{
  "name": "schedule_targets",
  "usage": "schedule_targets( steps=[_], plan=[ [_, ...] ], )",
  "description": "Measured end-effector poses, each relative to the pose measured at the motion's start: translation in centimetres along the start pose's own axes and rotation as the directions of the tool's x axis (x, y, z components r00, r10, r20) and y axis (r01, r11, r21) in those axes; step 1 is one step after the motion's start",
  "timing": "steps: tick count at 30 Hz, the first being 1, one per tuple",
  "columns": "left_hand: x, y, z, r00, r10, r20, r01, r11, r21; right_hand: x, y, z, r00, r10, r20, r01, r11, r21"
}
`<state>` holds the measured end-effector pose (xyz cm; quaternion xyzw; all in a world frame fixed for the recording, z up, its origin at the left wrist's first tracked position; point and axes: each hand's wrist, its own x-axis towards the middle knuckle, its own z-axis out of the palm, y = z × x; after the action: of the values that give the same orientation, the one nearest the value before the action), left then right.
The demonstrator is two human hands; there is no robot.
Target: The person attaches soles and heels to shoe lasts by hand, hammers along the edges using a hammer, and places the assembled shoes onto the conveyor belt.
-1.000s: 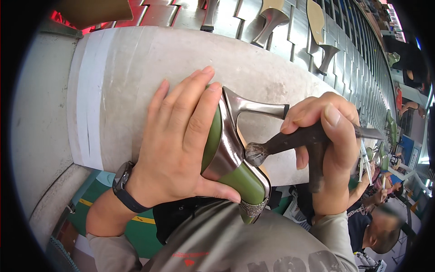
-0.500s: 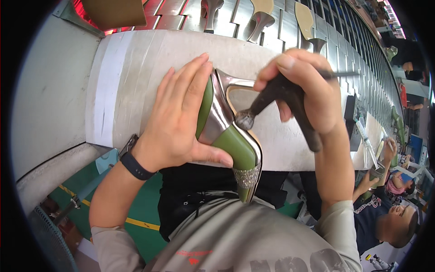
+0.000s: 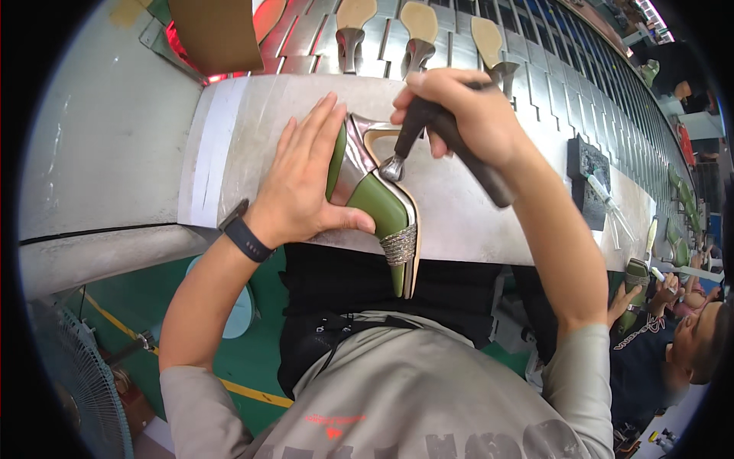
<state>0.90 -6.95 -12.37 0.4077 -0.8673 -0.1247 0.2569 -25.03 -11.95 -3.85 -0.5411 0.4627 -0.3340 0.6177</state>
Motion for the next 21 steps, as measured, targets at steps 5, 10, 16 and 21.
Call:
schedule_targets(
  steps=[5, 10, 16, 21],
  plan=[
    [-0.4, 5.6, -0.1, 0.947, 0.272, 0.170, -0.297, 0.944, 0.144, -6.3, 4.8, -4.0, 0.786, -0.618, 0.024, 0.453, 0.549, -0.702],
    [-1.2, 7.6, 2.6, 0.922, 0.341, -0.181, -0.333, 0.940, 0.075, -10.5, 8.7, -4.9, 0.880, -0.473, -0.053, 0.081, 0.258, -0.963],
    [-2.3, 9.8, -2.0, 0.919, -0.353, -0.175, -0.087, 0.252, -0.964, -16.5, 10.0, -2.1, 0.783, -0.576, -0.234, 0.243, 0.630, -0.737],
    [-5.2, 8.9, -0.2, 0.833, -0.287, 0.473, 0.334, -0.420, -0.844, -19.3, 8.7, 2.2, 0.853, -0.411, -0.322, 0.365, 0.910, -0.195]
  ],
)
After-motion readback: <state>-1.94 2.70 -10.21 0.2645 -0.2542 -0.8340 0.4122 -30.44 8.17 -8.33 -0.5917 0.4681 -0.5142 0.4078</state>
